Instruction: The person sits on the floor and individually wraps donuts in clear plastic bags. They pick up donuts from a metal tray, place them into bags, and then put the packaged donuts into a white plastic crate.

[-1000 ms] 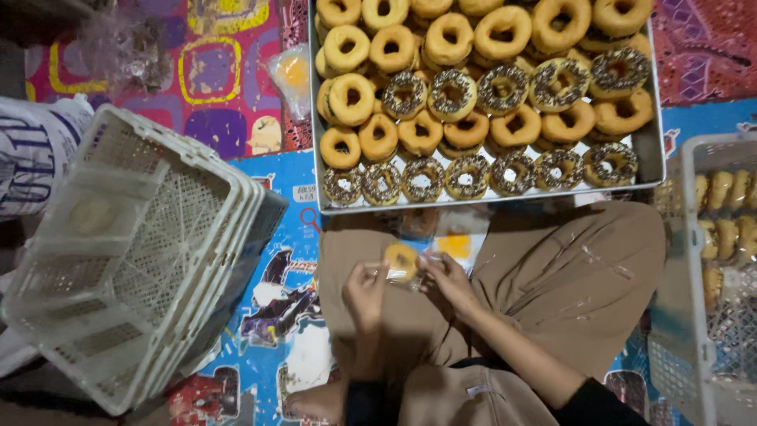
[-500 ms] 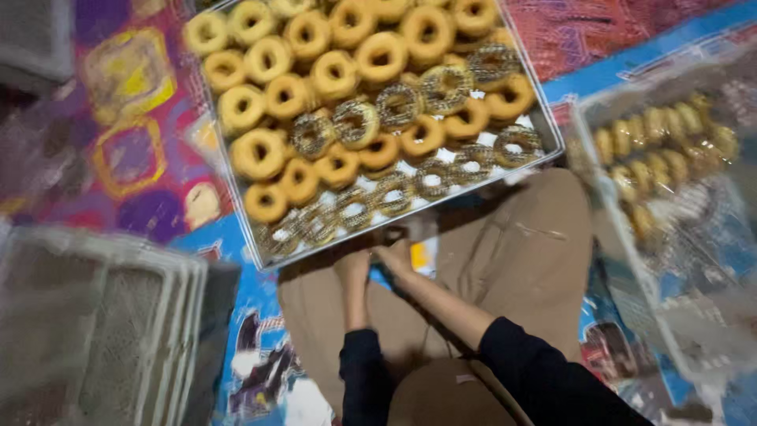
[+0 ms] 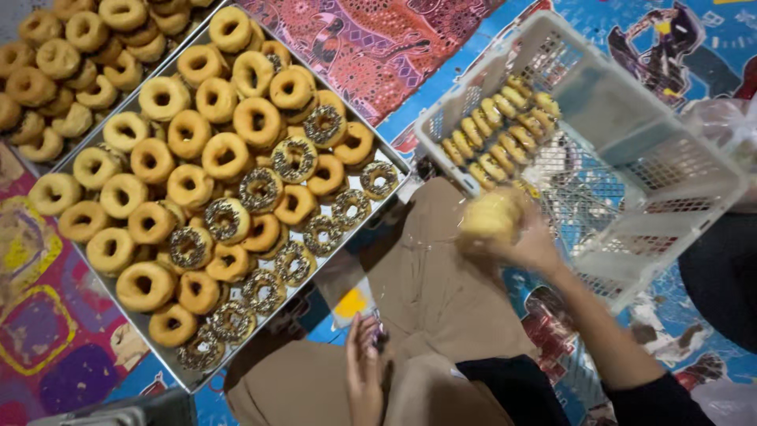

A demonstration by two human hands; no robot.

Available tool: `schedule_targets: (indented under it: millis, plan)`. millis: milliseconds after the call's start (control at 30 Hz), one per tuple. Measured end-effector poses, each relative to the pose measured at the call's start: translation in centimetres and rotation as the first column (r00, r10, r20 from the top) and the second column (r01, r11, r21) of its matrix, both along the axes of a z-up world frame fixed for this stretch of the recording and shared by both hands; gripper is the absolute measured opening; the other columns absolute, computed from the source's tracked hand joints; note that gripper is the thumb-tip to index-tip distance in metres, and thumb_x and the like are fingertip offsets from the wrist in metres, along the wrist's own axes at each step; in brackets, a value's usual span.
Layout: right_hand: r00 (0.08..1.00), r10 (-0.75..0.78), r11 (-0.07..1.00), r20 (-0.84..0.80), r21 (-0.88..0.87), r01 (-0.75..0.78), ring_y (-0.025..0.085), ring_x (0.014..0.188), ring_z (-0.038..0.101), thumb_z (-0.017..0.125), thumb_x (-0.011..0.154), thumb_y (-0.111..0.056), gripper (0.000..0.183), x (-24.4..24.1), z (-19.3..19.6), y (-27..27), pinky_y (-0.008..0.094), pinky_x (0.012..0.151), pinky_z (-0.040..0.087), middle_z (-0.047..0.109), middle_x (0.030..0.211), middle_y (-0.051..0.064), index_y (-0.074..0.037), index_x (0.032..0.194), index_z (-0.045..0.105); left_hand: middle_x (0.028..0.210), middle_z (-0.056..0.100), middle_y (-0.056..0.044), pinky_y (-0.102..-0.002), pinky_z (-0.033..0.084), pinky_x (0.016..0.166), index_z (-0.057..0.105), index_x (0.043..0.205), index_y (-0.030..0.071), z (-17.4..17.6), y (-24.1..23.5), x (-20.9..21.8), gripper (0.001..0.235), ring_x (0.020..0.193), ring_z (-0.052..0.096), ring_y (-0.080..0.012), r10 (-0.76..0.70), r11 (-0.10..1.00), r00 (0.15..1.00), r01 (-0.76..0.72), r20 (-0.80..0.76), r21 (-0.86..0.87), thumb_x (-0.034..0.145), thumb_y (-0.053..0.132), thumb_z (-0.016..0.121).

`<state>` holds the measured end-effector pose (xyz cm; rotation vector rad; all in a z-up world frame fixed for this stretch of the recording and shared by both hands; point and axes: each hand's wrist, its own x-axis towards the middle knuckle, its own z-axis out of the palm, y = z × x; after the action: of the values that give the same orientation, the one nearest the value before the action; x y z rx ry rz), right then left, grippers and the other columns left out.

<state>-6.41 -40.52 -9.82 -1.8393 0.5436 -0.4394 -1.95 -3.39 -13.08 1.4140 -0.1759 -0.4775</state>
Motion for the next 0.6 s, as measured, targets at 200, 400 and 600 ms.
schedule_targets:
  millis: [200, 400, 600]
  plan:
    - [0.823, -0.502, 0.603, -0.266, -0.79, 0.113, 0.04, 0.114, 0.057, 0.09, 0.072, -0.027, 0.081, 0.3, -6.5, -14.4, 0.051, 0.095, 0.048, 0.063, 0.124, 0.019, -0.005, 0.141, 0.054, 0.131, 0.065, -0.016, -0.036, 0.044, 0.109, 0.052, 0.146, -0.001, 0.7, 1.5, 3.7, 0.045, 0.122, 0.062, -0.0221, 0.094, 0.975, 0.995, -0.099, 0.031, 0.201, 0.106, 0.018, 0.048]
    - [0.793, -0.499, 0.585, -0.349, -0.811, 0.011, 0.04, 0.132, 0.047, 0.083, 0.07, -0.032, 0.096, 0.8, -16.7, -16.2, 0.057, 0.105, 0.043, 0.052, 0.144, 0.021, -0.003, 0.152, 0.044, 0.131, 0.066, -0.012, -0.034, 0.052, 0.098, 0.055, 0.141, -0.001, 0.6, 4.5, 3.2, 0.043, 0.118, 0.064, -0.019, 0.237, 0.945, 0.972, -0.232, 0.008, 0.23, 0.106, 0.022, 0.046]
    - [0.76, -0.364, 0.765, -0.539, -0.638, -0.087, 0.052, 0.144, 0.033, 0.061, 0.086, -0.08, 0.119, 1.5, -15.8, -17.5, 0.062, 0.114, 0.027, 0.037, 0.155, 0.037, 0.008, 0.158, 0.028, 0.12, 0.07, -0.011, -0.03, 0.051, 0.084, 0.061, 0.138, 0.002, -4.2, 5.4, 2.0, 0.042, 0.1, 0.066, -0.018, 0.342, 0.935, 0.902, -0.299, -0.265, 0.189, 0.105, 0.027, 0.054]
